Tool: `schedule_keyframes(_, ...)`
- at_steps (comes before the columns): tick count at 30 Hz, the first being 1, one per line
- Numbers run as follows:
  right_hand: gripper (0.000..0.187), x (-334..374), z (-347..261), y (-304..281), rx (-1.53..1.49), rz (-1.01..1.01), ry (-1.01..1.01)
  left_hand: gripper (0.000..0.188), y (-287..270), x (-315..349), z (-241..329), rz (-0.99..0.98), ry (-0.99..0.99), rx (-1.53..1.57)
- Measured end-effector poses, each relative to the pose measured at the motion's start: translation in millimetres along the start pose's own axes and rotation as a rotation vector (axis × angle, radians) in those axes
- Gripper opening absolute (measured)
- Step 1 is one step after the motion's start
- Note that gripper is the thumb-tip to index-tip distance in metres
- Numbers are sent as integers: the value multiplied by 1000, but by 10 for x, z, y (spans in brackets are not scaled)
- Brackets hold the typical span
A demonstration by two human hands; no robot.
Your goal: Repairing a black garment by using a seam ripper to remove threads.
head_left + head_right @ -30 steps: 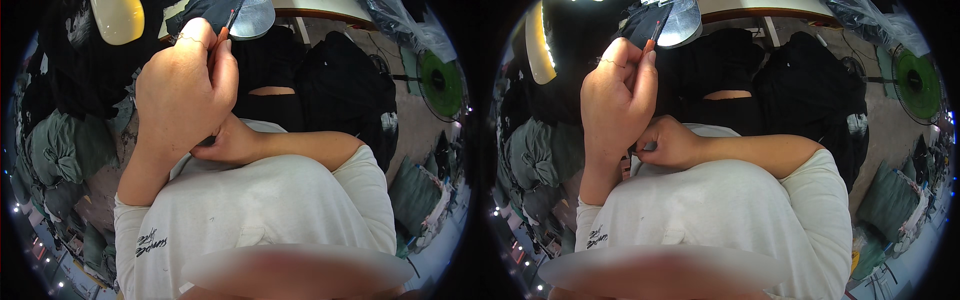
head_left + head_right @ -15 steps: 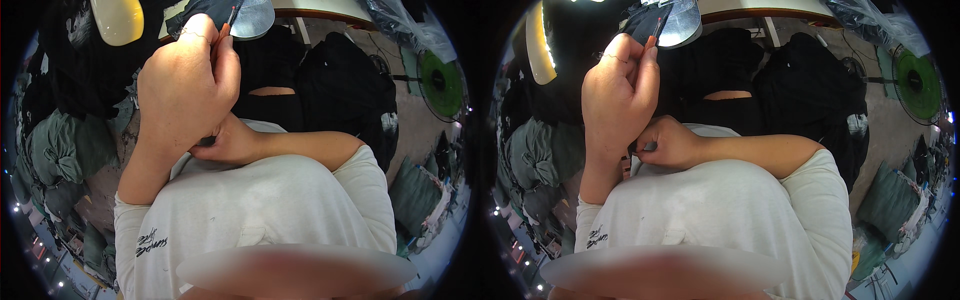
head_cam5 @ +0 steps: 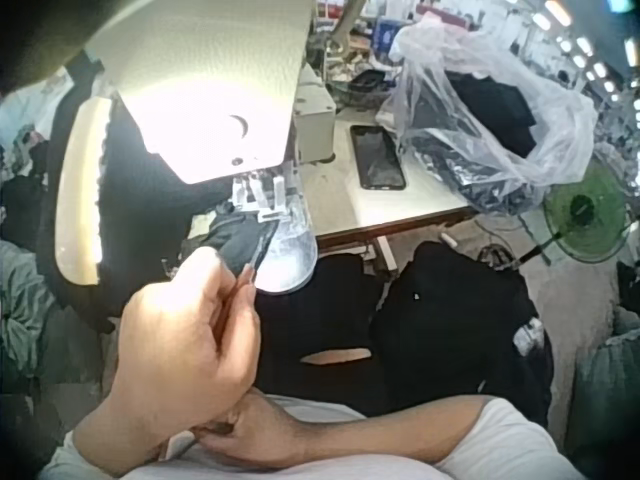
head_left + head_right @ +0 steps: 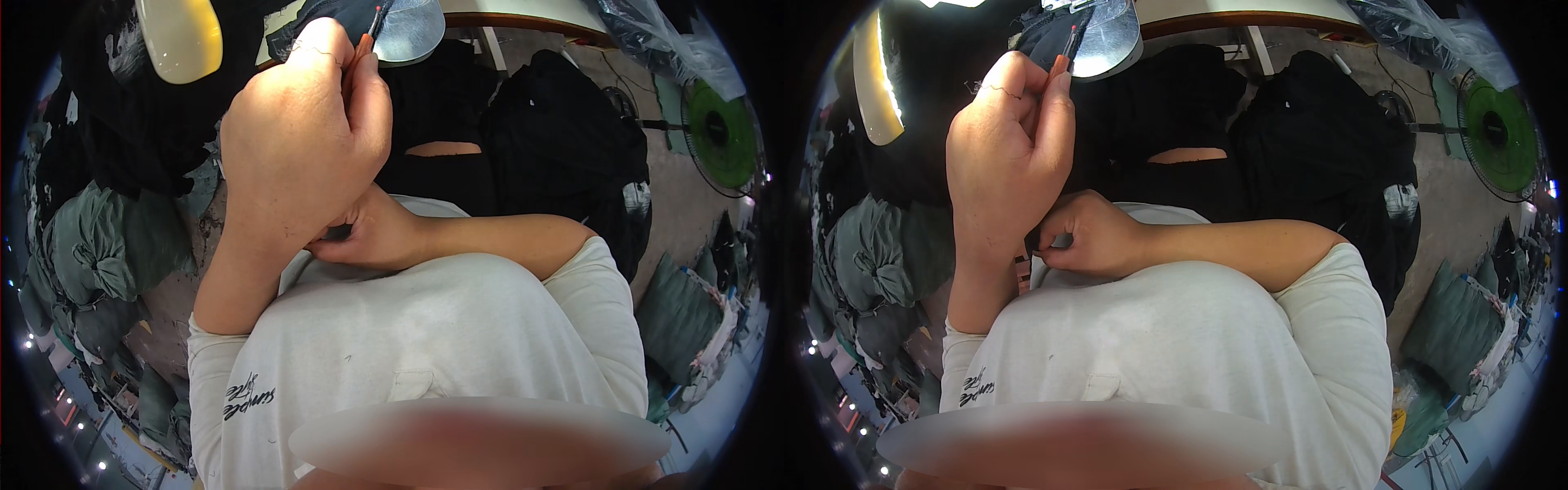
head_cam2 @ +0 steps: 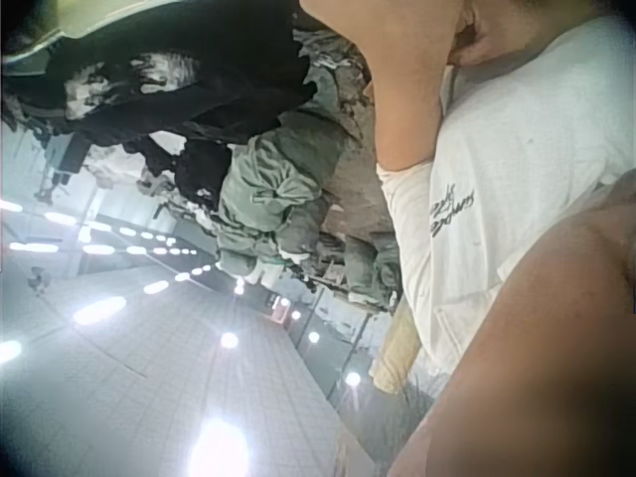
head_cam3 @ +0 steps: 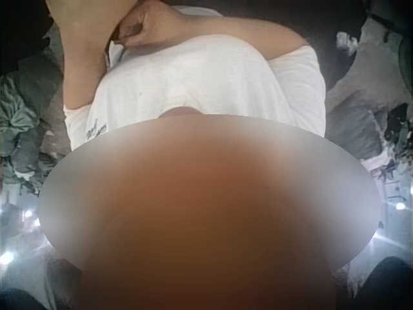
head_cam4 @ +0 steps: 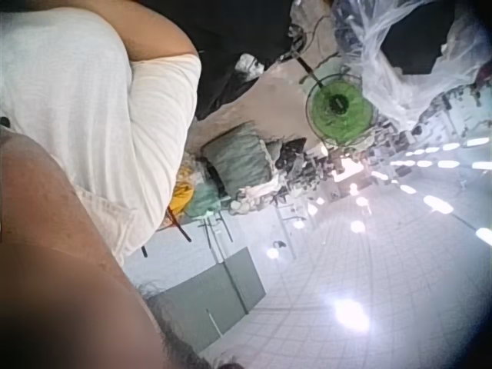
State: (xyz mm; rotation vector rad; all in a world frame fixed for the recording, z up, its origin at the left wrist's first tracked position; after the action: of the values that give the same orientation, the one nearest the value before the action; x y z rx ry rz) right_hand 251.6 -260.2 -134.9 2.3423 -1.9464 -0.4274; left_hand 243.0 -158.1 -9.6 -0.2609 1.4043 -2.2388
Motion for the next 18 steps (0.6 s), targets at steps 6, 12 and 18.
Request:
schedule_keyframes(6,5,3,-61,-15,37,-2,-6,23,63,-33,-30,80,72,40)
schedule_keyframes(12,6,18,-85,-25,24,-11,2,24,8,-85,59,43,40,55)
schedule_keyframes(18,6,12,-107,-34,80,-16,26,20,12,-159,-14,37,92,121)
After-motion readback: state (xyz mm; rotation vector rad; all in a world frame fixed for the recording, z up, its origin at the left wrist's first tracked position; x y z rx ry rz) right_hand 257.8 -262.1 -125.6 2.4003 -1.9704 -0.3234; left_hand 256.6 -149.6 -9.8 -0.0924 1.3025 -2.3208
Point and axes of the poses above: each hand's wrist, its own x-axis away from the middle knuckle, its own y-axis out of the palm, z = x × y, the point moved 1 cm from there along -x, towards the middle knuckle, and after that the axes turned 13 degrees about -z, right-handed, at the moved point
